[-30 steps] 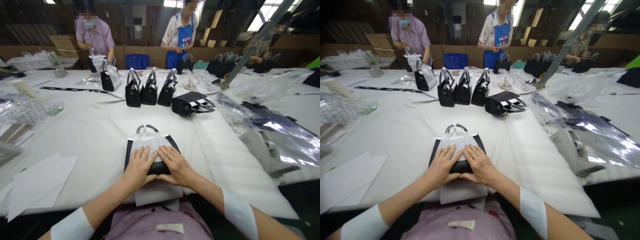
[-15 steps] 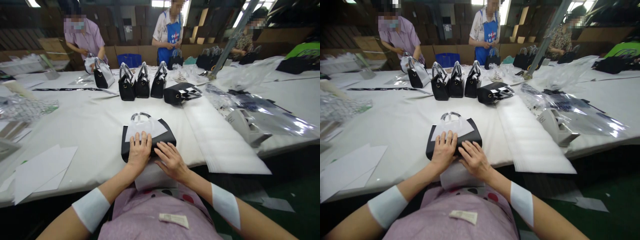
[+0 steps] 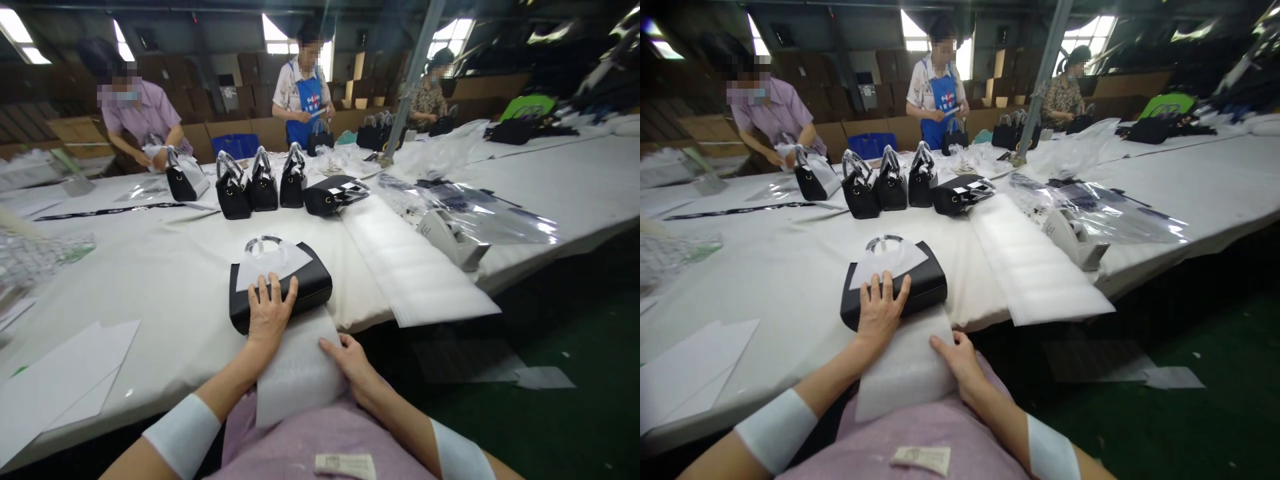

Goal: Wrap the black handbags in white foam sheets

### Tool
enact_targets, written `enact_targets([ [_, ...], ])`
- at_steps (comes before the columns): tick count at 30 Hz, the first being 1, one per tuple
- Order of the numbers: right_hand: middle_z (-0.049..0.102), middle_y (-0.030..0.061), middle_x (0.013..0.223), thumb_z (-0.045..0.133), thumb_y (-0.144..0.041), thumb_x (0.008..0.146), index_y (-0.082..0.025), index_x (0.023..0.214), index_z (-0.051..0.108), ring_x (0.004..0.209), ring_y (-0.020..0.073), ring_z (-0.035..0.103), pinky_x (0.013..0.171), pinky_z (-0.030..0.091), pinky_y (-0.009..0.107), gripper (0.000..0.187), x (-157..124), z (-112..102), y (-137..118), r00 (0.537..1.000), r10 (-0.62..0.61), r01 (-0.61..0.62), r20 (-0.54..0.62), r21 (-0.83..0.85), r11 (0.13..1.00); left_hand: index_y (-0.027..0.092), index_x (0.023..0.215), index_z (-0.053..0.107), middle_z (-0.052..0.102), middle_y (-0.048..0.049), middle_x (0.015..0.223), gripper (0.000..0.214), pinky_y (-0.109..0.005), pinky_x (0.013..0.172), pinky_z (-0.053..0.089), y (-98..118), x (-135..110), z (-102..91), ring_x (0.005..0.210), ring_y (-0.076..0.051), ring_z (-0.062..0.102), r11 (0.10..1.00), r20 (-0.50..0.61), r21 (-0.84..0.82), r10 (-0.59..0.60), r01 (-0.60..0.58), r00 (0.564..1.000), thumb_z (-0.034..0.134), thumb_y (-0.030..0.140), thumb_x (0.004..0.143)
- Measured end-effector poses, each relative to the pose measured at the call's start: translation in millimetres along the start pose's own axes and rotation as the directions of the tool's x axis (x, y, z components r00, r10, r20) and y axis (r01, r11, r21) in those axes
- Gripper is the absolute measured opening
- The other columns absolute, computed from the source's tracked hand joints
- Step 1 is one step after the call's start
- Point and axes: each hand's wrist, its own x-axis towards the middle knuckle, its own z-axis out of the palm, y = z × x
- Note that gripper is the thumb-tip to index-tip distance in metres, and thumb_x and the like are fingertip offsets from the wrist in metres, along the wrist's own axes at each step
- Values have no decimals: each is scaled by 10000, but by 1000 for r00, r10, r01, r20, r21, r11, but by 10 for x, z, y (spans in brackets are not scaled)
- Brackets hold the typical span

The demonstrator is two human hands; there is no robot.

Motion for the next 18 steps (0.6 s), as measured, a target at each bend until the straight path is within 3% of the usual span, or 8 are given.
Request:
enact_targets([
  [4, 741, 54, 847, 551, -322, 878, -187, 1070, 626, 796, 250, 721, 690, 590, 388, 246, -38, 145, -214, 946, 111, -208, 304, 310, 928, 325, 1461, 194, 408, -215, 1430, 644, -621, 1005, 344, 11, 28, 39, 1307, -390, 415, 1000, -33, 15, -15, 15, 999, 434, 147, 891],
  [9, 753, 59, 841, 709, -171, 663, -171, 969, 660, 789, 280, 718, 711, 587, 408, 310, -21, 242, -387, 924, 279, -366, 261, 393, 844, 295, 1458, 225, 384, -231, 1430, 749, -645, 985, 336, -121, 228, 73, 1296, -448, 392, 997, 23, -67, -25, 27, 999, 585, 201, 809],
  [13, 754, 49, 919, 687, -182, 676, -215, 944, 672, 836, 277, 710, 766, 575, 431, 271, -150, 178, -382, 914, 291, -384, 284, 367, 847, 270, 1453, 251, 369, -250, 1431, 737, -634, 994, 322, -225, 286, 134, 1296, -465, 379, 997, 63, -79, -2, 7, 998, 600, 225, 806],
  [18, 745, 54, 959, 692, -232, 681, -220, 982, 655, 887, 284, 696, 795, 564, 436, 304, -159, 111, -451, 926, 269, -347, 265, 316, 883, 317, 1446, 251, 394, -200, 1434, 620, -616, 1010, 317, -200, 190, 168, 1311, -414, 383, 996, 68, -78, 55, -50, 996, 477, 202, 881],
])
